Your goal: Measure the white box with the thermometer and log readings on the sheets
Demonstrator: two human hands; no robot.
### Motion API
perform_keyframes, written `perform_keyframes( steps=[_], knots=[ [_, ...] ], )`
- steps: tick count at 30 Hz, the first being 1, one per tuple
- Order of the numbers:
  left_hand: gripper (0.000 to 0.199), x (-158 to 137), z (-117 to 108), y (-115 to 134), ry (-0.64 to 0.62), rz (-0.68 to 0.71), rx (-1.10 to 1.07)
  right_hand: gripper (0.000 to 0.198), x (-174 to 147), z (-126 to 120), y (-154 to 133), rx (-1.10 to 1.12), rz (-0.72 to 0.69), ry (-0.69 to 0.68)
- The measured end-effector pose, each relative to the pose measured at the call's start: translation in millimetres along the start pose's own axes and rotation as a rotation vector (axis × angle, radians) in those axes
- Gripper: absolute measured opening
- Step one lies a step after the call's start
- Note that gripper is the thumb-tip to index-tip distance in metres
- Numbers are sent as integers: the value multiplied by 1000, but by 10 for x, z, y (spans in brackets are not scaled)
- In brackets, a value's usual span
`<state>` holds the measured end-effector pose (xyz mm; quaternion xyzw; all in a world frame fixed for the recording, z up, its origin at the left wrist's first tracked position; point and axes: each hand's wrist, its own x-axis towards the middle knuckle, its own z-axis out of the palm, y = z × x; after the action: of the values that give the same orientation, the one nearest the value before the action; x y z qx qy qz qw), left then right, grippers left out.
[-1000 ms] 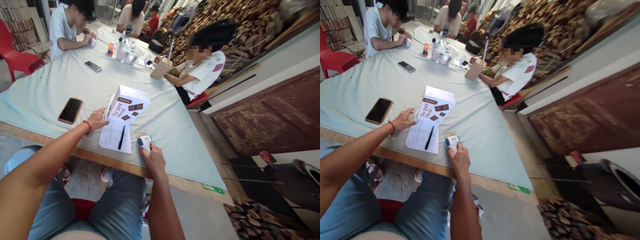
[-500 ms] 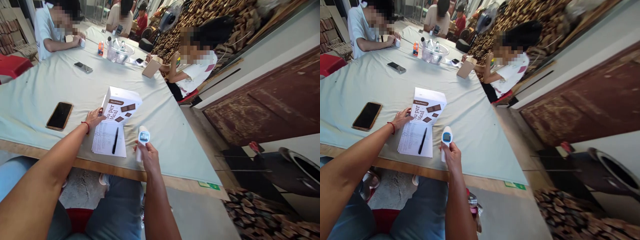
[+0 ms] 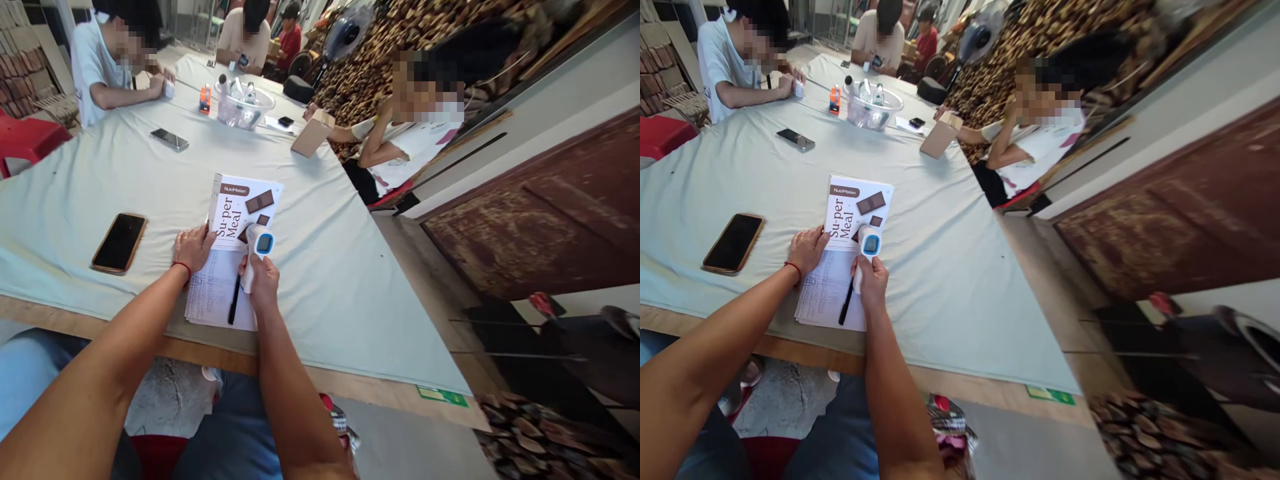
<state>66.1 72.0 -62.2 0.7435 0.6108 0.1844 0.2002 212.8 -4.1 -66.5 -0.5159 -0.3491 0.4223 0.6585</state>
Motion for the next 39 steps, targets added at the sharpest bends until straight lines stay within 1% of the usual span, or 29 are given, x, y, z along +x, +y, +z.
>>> perform_keyframes(
  steps=[6, 12, 18, 22, 28, 31, 34, 37, 39],
  knots=[
    [49, 24, 7, -1, 29, 25, 11, 37, -46, -21, 80, -32, 77, -52],
    [50, 31, 23, -18, 42, 44, 11, 43, -42, 1, 73, -26, 72, -59],
    [49, 31, 17, -15, 39, 42, 29, 48, -62, 7, 32, 41, 123, -85],
    [49, 36, 30, -35, 49, 63, 10, 49, -57, 2, 34, 19, 108, -83],
    [50, 38, 38, -47, 49, 42, 6, 47, -47, 20, 59, 18, 119, -96],
    [49, 33, 25, -41, 44, 43, 9, 45, -73, 27, -48, 13, 140, -93],
    [49, 26, 1, -27, 38, 46, 25, 38, -187, -38, -273, -35, 161, -70],
    [49, 20, -23, -17, 33, 48, 58, 29, -428, -209, -503, -126, 113, -12],
    [48, 16, -34, -17, 28, 61, 67, 29, -640, -367, -587, -183, 85, 51]
  ],
)
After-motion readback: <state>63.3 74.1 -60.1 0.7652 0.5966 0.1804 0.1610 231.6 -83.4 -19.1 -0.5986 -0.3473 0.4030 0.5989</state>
